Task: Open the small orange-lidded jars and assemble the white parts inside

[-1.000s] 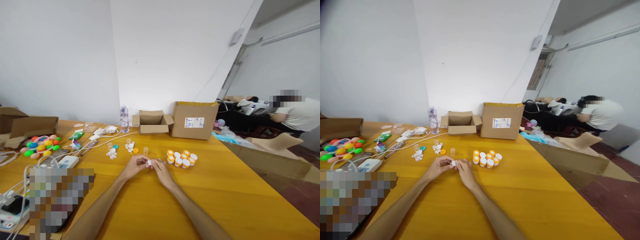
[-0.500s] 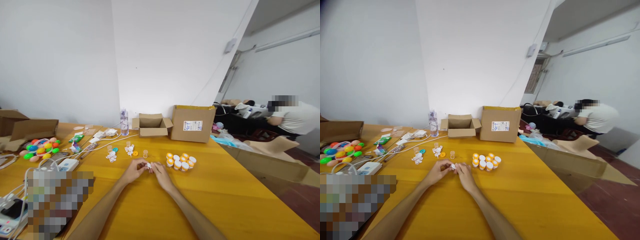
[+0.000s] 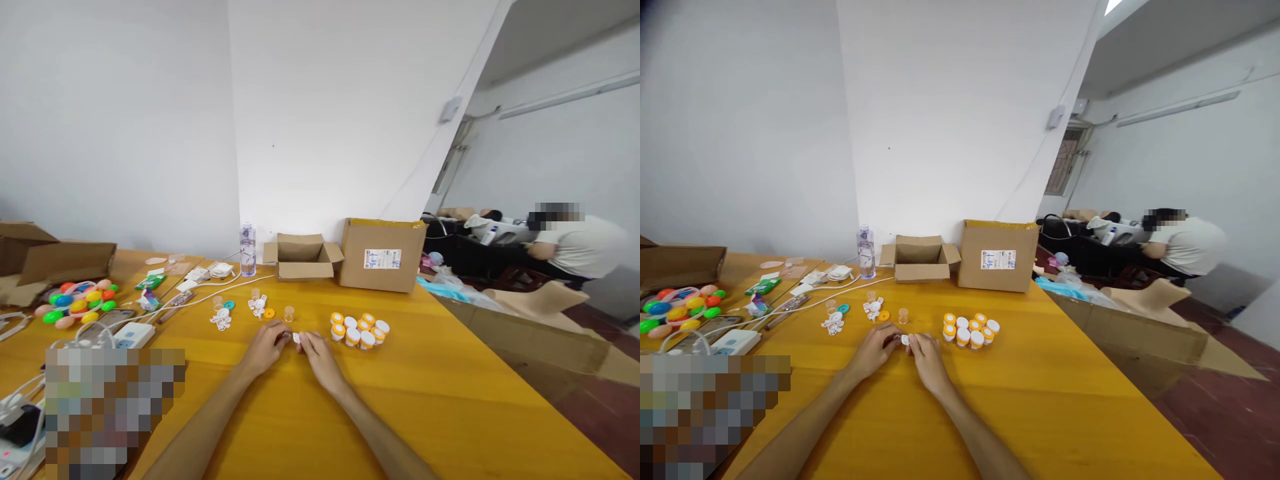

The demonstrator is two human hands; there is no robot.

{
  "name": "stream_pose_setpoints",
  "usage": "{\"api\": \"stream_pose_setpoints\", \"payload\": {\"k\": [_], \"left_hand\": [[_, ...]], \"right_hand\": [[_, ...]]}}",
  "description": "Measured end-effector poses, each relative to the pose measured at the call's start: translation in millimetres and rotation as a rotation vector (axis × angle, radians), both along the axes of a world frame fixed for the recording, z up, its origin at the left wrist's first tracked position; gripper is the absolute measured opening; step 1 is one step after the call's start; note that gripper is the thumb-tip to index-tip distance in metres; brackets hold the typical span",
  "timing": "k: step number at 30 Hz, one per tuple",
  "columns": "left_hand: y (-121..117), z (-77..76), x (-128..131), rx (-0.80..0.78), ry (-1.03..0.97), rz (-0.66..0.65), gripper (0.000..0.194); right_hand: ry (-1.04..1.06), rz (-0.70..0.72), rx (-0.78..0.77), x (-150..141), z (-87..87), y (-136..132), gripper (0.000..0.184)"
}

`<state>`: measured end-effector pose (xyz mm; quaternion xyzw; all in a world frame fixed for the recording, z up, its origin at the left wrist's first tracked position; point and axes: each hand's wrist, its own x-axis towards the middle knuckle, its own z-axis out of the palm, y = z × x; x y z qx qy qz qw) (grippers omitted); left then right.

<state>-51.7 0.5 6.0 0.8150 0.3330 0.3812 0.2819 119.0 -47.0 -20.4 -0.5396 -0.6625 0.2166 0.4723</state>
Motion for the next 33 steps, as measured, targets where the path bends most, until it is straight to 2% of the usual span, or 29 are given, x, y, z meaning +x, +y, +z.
{"api": "stream_pose_setpoints", "payload": {"k": [11, 17, 22, 25, 29, 33], "left_hand": [[6, -10.5, 2, 0.022, 0.003, 0.078, 0.029], [5, -7.8, 1, 0.049, -0.013, 0.080, 0.025], [3, 0.0, 1, 0.032, -0.051, 0.091, 0.019], [-1, 6.8, 2, -0.014, -0.085, 0.089, 0.026], [-6, 13.0, 3, -0.154, -0.121, 0.001, 0.043], [-6, 14.0, 4, -0.258, -0.154, -0.070, 0.043]], "right_hand": [[0.018, 0.010, -0.011, -6, 4.6, -4, 0.058], [0.085, -0.001, 0.003, -6, 3.5, -3, 0.054], [0.130, -0.030, 0.022, -4, 5.1, -2, 0.052], [0.142, -0.035, 0.014, -2, 8.2, -3, 0.049], [0.142, -0.051, 0.029, -1, 10.8, -5, 0.044], [0.159, -0.036, 0.045, -2, 9.1, -5, 0.040]]}}
